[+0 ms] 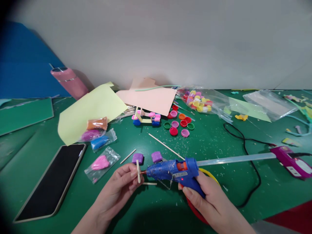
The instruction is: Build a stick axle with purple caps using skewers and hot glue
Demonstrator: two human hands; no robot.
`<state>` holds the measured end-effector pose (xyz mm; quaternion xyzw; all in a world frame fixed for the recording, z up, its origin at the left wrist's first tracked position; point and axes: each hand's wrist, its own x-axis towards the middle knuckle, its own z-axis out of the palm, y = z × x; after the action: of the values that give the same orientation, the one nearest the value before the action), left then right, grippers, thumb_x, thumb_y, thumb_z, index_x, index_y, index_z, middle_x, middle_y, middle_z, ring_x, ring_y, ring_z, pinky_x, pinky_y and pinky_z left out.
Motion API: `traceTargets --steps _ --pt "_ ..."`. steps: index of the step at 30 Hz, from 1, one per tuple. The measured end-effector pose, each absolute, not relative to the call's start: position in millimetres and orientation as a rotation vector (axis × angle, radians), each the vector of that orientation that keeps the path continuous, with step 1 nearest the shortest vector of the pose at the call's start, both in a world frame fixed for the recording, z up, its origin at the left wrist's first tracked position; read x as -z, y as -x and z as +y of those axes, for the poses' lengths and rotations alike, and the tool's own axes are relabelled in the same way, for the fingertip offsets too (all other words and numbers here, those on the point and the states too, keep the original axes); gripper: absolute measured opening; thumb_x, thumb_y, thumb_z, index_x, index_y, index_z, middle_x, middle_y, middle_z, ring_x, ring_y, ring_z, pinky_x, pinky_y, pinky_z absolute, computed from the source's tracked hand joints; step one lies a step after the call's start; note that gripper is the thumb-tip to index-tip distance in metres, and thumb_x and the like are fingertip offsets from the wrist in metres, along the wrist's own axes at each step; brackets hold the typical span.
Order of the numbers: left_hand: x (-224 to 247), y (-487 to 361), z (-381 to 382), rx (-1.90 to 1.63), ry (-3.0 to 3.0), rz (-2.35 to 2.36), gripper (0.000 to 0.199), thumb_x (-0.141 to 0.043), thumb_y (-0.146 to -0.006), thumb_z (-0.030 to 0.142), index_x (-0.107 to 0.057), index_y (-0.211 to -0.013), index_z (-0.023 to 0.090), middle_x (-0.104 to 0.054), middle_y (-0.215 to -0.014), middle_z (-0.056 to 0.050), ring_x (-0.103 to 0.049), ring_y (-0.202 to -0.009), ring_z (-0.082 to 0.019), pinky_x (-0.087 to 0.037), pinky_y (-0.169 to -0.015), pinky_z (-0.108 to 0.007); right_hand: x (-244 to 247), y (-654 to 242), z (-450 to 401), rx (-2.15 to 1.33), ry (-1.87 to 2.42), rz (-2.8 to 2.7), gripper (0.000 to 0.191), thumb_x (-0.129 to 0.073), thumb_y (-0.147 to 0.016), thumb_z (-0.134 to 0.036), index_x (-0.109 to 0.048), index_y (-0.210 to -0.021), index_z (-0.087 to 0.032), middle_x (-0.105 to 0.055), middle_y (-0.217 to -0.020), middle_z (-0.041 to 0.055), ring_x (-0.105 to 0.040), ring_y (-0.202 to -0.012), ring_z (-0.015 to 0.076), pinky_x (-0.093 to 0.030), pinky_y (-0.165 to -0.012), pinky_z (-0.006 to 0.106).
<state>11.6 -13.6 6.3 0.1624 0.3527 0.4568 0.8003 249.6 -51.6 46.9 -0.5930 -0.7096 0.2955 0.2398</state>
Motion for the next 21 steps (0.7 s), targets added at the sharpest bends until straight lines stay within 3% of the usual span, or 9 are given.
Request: traceTargets --steps 5,14,21 --pt "-4.9 -11.6 -14.6 -0.976 -0.358 0.748 0.013 -0.071 -0.067 0.017 -0.062 -0.060 0.013 -0.057 -0.050 0.001 -0.046 -0.050 -0.007 -0.035 -0.053 -0.017 -48.1 -248.5 -52.4 -0.823 1.633 -1.945 0.030 -0.048 -0.084 -0.038 -0.046 -0.058 -0.022 -0.046 -0.053 -0.0031 -0.042 -0.043 0.0110 -0.037 -0.039 0.019" --pt "-5.6 -12.5 -14.2 -0.978 -0.362 0.744 0.013 -0.072 -0.066 0.018 -0.062 -0.059 0.013 -0.056 -0.050 0.001 -0.047 -0.051 -0.008 -0.036 -0.053 -0.018 -46.8 -250.5 -49.7 -0.877 1.624 -1.973 0.023 -0.045 -0.085 -0.038 -0.058 -0.074 -0.021 -0.054 -0.060 -0.0007 -0.050 -0.051 0.0135 -0.044 -0.046 0.020" --pt "-3.8 -11.7 -14.2 -0.975 -0.360 0.739 0.012 -0.071 -0.067 0.017 -0.062 -0.060 0.013 -0.057 -0.050 0.001 -0.046 -0.051 -0.007 -0.035 -0.054 -0.018 -49.2 -248.0 -51.1 -0.895 1.617 -1.922 0.029 -0.049 -0.083 -0.037 -0.048 -0.059 -0.021 -0.049 -0.055 -0.0027 -0.045 -0.045 0.0111 -0.039 -0.041 0.019"
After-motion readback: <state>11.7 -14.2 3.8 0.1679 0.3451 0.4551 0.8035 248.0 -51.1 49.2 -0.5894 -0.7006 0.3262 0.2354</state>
